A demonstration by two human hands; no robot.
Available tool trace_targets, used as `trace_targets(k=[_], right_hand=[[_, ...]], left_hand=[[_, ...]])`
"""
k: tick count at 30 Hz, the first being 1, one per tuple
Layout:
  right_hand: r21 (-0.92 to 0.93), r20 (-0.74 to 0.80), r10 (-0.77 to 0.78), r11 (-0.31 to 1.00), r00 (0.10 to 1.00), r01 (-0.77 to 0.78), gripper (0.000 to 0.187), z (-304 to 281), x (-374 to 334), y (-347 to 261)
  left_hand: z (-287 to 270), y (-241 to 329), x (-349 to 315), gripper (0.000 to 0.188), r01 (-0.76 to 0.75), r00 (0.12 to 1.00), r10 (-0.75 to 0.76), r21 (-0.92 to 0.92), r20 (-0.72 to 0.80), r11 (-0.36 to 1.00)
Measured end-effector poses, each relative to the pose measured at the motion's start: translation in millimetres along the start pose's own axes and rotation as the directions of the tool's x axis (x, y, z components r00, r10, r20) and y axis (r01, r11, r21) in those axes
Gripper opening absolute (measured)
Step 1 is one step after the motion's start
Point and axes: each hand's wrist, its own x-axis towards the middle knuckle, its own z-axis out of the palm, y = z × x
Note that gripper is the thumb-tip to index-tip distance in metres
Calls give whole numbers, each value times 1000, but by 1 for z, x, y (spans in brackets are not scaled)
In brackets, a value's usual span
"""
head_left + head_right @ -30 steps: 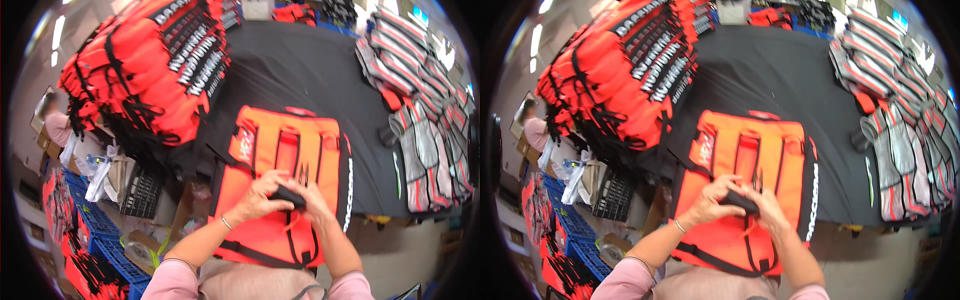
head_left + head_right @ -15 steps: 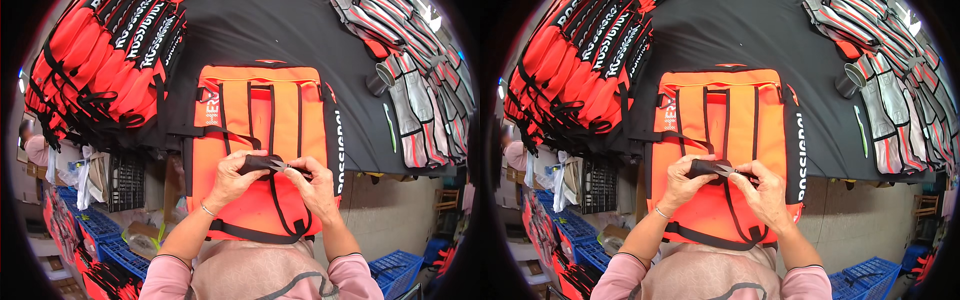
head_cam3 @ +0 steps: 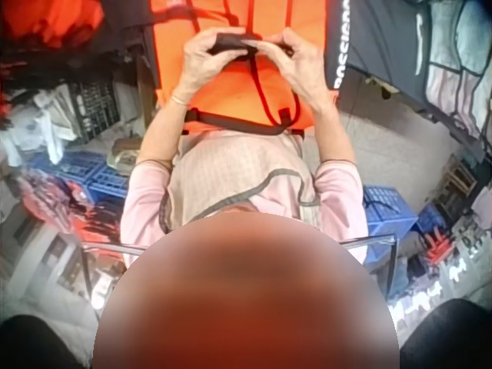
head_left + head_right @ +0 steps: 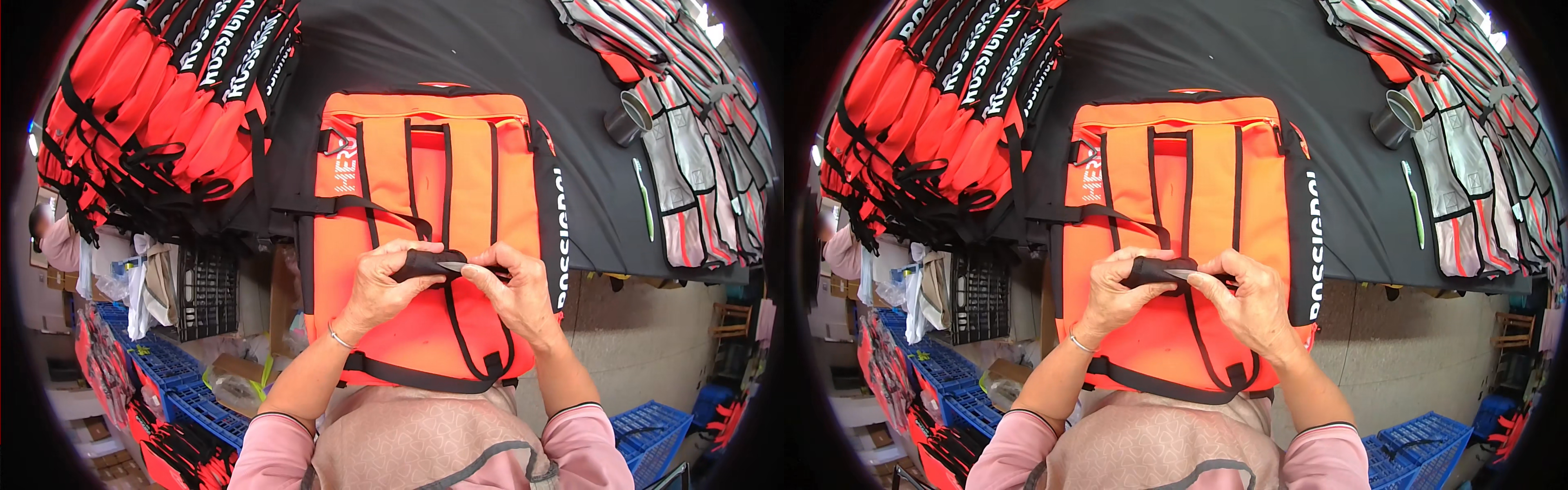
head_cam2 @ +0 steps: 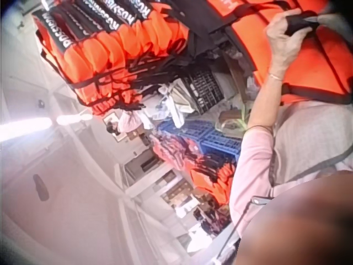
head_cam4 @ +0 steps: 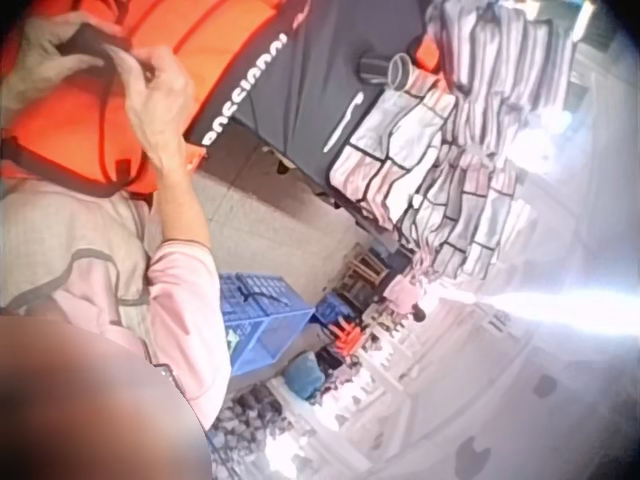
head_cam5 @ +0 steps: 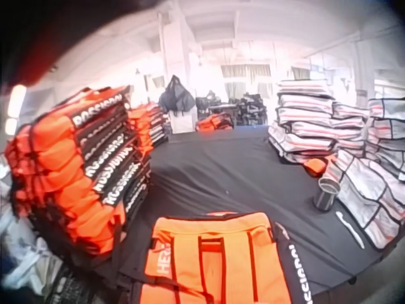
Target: Inspecting and cleaning loose threads on backpacks and garment bags in a factory setting.
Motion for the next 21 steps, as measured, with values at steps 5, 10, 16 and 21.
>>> trace_targets(k=[5, 10, 16, 21], right_hand=[[109, -3, -37, 993, 999, 37, 12, 1, 1, 4], [120, 44, 45, 992, 998, -50, 11, -1, -5, 6], [396, -146, 116, 917, 982, -49, 38, -3, -14, 5], [309, -109, 234, 932, 966, -191, 37, 4, -30, 15]], left_hand=[[1, 1, 0, 25, 6, 1000, -6, 0, -14, 1000], [2, -2, -12, 27, -31, 999, 31, -2, -25, 1000], [2, -4, -51, 13, -70, 998, 69, -3, -8, 998], [-10, 2, -115, 24, 116, 991, -117, -13, -69, 993]])
